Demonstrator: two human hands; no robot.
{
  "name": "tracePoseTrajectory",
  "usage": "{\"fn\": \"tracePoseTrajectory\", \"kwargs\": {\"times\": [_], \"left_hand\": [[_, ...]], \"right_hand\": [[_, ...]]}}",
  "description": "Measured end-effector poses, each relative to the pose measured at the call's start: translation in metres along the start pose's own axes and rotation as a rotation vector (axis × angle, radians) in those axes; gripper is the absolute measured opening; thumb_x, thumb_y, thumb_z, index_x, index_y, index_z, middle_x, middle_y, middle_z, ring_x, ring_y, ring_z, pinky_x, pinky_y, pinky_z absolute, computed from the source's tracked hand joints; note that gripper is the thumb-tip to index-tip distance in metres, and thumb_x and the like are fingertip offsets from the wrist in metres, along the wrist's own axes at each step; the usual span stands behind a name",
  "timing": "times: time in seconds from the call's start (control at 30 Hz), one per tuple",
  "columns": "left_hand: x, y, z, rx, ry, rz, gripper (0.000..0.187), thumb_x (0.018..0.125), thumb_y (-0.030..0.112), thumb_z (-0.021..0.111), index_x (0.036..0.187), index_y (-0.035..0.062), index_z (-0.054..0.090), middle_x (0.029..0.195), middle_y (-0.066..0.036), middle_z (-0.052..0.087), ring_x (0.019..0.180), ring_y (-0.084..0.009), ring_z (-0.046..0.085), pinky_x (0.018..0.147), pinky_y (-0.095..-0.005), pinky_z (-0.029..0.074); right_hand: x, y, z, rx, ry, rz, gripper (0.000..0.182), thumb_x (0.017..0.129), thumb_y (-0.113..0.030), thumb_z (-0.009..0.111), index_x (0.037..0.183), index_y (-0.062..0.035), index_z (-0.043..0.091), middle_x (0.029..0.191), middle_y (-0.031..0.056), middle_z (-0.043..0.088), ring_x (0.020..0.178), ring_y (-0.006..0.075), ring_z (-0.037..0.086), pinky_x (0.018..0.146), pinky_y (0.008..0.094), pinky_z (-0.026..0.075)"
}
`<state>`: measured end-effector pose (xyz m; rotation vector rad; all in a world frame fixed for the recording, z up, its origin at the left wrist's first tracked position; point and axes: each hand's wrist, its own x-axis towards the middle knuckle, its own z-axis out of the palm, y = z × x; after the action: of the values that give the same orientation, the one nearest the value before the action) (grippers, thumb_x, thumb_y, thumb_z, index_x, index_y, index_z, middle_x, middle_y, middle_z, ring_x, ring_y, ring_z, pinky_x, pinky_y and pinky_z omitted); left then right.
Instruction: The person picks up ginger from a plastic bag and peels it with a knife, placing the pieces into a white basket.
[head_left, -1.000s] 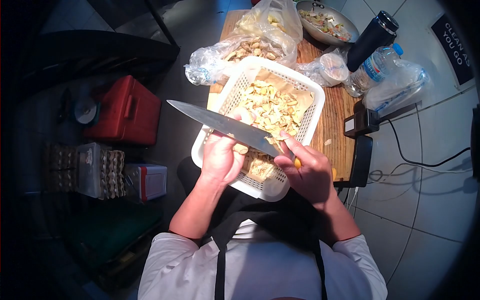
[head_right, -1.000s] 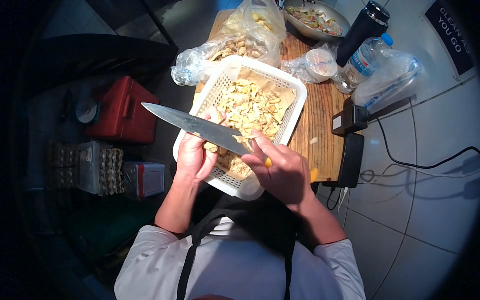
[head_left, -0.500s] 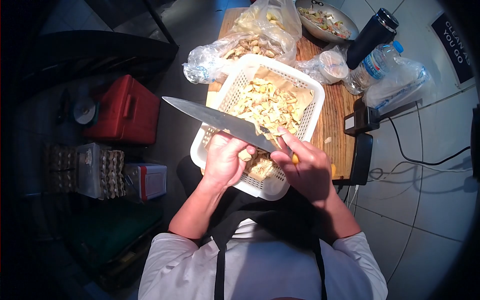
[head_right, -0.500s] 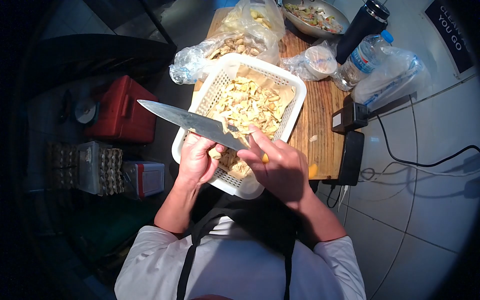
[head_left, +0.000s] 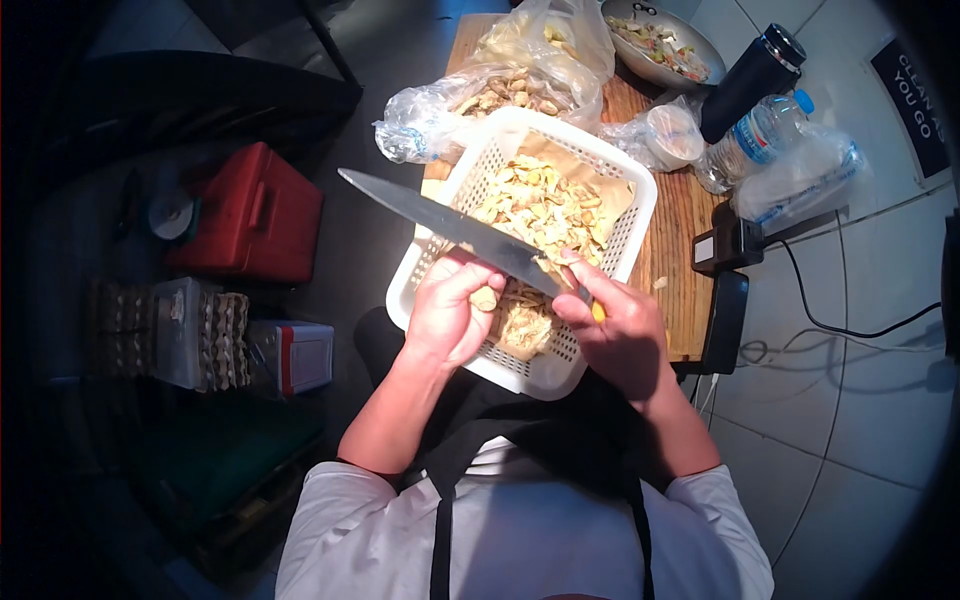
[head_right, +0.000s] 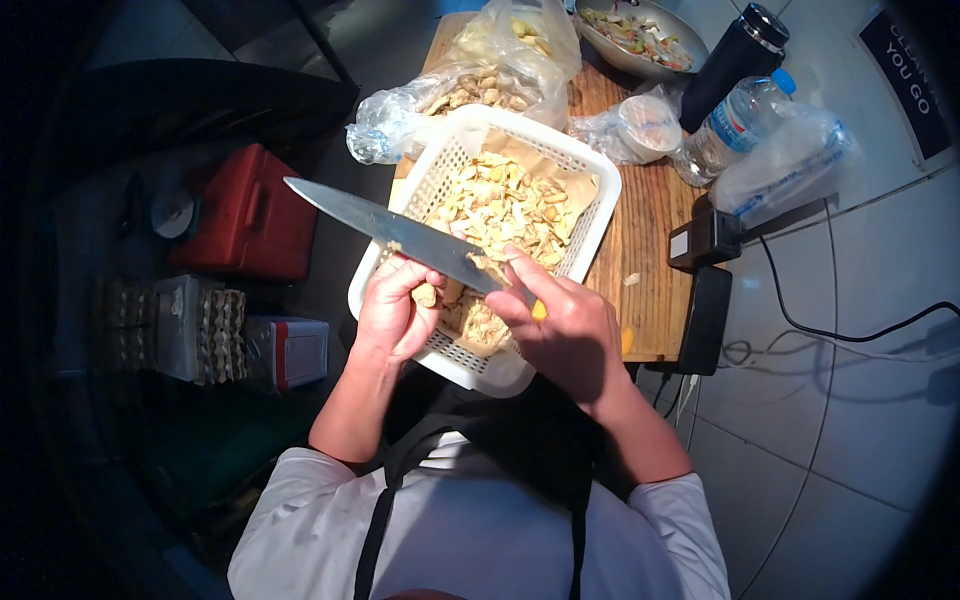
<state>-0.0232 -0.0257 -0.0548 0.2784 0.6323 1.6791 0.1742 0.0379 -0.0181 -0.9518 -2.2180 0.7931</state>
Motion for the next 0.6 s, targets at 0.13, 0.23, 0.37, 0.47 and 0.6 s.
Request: {"fn": "tracePoseTrajectory", "kwargs": {"times": [0.13, 0.23, 0.37, 0.47, 0.6], "left_hand": [[0.002, 0.005, 0.027, -0.02, 0.238, 0.012, 0.041, 0.094, -0.005, 0.052, 0.135, -0.0068, 0.049, 0.124, -0.018, 0.062, 0.095, -0.0189, 0.064, 0.08, -0.0268, 0.051], [0.002, 0.003, 0.014, -0.053, 0.143, 0.006, 0.043, 0.093, -0.008, 0.051, 0.136, -0.0049, 0.049, 0.124, -0.016, 0.061, 0.086, -0.0158, 0.061, 0.075, -0.0253, 0.049], [0.003, 0.002, 0.003, -0.1, -0.056, 0.017, 0.043, 0.093, -0.008, 0.051, 0.136, -0.0042, 0.049, 0.122, -0.015, 0.062, 0.073, -0.0112, 0.054, 0.067, -0.0215, 0.045], [0.002, 0.001, 0.009, -0.082, 0.009, 0.026, 0.041, 0.093, -0.009, 0.051, 0.133, -0.0048, 0.051, 0.118, -0.015, 0.062, 0.069, -0.0105, 0.05, 0.065, -0.0216, 0.045], [0.001, 0.0, 0.01, -0.033, 0.031, 0.049, 0.035, 0.093, -0.009, 0.051, 0.128, -0.0057, 0.053, 0.113, -0.015, 0.063, 0.068, -0.0099, 0.051, 0.065, -0.0212, 0.045]], "right_hand": [[-0.007, 0.001, 0.001, -0.025, 0.006, -0.04, 0.052, 0.091, -0.041, 0.071, 0.125, -0.0026, 0.066, 0.088, 0.0123, 0.072, 0.079, 0.0299, 0.072, 0.068, 0.0367, 0.057], [-0.009, 0.005, 0.002, -0.072, 0.055, -0.068, 0.055, 0.091, -0.047, 0.069, 0.124, -0.0039, 0.068, 0.084, 0.0102, 0.072, 0.074, 0.0296, 0.072, 0.063, 0.0377, 0.057], [-0.009, 0.006, 0.001, -0.096, 0.052, -0.065, 0.056, 0.091, -0.049, 0.068, 0.123, -0.0036, 0.068, 0.082, 0.0107, 0.072, 0.073, 0.0298, 0.072, 0.062, 0.0379, 0.056], [-0.009, 0.007, 0.002, -0.083, 0.077, -0.085, 0.056, 0.091, -0.05, 0.068, 0.123, -0.0037, 0.068, 0.08, 0.0109, 0.071, 0.07, 0.03, 0.071, 0.06, 0.0383, 0.056], [-0.01, 0.008, 0.002, -0.141, 0.075, -0.082, 0.055, 0.09, -0.05, 0.069, 0.123, -0.0056, 0.069, 0.075, 0.0107, 0.069, 0.066, 0.0296, 0.069, 0.058, 0.0384, 0.055]]}}
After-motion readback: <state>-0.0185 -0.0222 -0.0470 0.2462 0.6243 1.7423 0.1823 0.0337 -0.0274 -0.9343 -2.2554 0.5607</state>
